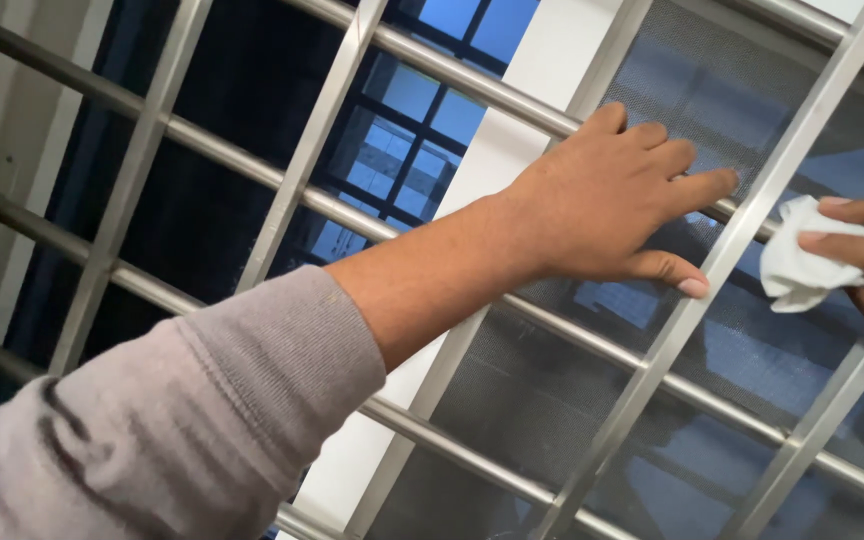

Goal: The person cleans a metal window grille using a white cloth. They wipe the horizontal and vertical bars of the grille and the adjacent window frame, moving from the lower section upwards.

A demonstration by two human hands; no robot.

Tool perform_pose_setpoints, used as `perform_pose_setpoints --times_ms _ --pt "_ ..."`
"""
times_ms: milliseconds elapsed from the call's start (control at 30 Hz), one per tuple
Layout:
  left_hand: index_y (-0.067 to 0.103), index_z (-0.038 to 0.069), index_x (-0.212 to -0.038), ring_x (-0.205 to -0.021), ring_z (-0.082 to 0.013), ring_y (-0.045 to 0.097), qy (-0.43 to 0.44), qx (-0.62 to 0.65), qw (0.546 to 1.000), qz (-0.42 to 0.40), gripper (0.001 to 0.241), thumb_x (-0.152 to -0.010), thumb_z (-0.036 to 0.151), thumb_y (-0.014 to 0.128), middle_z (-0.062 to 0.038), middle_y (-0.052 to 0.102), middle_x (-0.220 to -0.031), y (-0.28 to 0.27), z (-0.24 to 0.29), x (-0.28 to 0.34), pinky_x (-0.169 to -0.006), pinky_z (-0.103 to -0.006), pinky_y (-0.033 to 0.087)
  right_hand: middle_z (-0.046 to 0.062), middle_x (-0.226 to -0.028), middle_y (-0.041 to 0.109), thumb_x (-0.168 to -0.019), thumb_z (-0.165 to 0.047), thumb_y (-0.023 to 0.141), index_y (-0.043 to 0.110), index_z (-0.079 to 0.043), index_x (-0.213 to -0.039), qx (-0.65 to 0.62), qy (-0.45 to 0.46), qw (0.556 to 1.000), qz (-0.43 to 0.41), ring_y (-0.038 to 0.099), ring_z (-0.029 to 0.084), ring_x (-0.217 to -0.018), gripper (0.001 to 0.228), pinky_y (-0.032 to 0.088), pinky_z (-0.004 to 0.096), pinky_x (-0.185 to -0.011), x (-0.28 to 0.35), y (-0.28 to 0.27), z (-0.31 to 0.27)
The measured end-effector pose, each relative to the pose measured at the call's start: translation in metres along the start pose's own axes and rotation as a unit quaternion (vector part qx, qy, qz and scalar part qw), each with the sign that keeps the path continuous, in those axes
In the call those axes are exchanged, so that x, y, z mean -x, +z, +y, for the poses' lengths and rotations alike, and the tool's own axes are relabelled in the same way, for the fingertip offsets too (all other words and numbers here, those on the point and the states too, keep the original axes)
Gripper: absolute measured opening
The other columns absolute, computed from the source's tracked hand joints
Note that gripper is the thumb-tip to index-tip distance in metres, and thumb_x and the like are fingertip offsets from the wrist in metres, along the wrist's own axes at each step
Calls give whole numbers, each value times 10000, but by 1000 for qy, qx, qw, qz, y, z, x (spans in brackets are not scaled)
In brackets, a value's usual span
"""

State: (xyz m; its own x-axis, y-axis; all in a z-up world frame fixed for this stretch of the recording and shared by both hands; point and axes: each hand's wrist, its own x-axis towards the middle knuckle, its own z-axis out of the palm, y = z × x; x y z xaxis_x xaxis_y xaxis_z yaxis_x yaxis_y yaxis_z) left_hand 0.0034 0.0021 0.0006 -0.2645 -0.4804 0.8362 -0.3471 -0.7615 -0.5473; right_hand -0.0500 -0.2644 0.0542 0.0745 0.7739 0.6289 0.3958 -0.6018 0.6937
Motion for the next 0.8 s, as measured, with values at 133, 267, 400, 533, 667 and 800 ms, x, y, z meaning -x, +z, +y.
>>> perform_pose_setpoints --times_ms 133,267,400,533,667,800 --pt "597 169 -1353 -1017 -269 651 16 0 1000 9 894 -851 883 404 -90 681 -1030 5 -2 -5 -868 -456 454 201 -1350 651 -809 136 691 713 -59 -1227 1 1 1000 4 701 298 -1094 461 605 364 -888 11 -4 3" --pt "637 177 -1296 -945 -279 680 7 24 1000 -13 758 -960 800 366 -87 691 -956 6 -3 -10 -863 -476 482 194 -1362 656 -797 117 709 714 -80 -1242 6 37 999 8 701 290 -1105 486 605 363 -913 23 -6 1" --pt "661 165 -1229 -854 -265 690 6 17 1000 2 736 -979 772 327 -82 691 -869 7 -2 -9 -814 -478 497 193 -1355 659 -780 81 720 711 -76 -1236 26 1 999 20 688 306 -1170 482 590 379 -992 43 4 40" --pt "689 131 -1137 -791 -256 688 -1 1 1000 25 775 -953 789 323 -86 687 -812 6 4 -14 -781 -467 497 187 -1335 653 -815 66 718 694 -55 -1243 11 -18 999 30 679 310 -1228 446 585 383 -1043 35 6 38" --pt "722 110 -956 -719 -254 676 -61 6 998 16 778 -923 803 370 -91 673 -737 3 13 -20 -776 -442 494 158 -1266 698 -813 39 766 726 -52 -1203 68 14 997 15 700 282 -1097 402 572 390 -947 11 -6 -4" --pt "719 113 -897 -746 -284 663 -63 19 994 89 710 -953 757 426 -95 672 -750 8 11 -15 -805 -444 480 162 -1291 705 -789 59 723 730 -54 -1176 35 28 999 30 704 244 -1069 403 579 340 -919 30 7 17"
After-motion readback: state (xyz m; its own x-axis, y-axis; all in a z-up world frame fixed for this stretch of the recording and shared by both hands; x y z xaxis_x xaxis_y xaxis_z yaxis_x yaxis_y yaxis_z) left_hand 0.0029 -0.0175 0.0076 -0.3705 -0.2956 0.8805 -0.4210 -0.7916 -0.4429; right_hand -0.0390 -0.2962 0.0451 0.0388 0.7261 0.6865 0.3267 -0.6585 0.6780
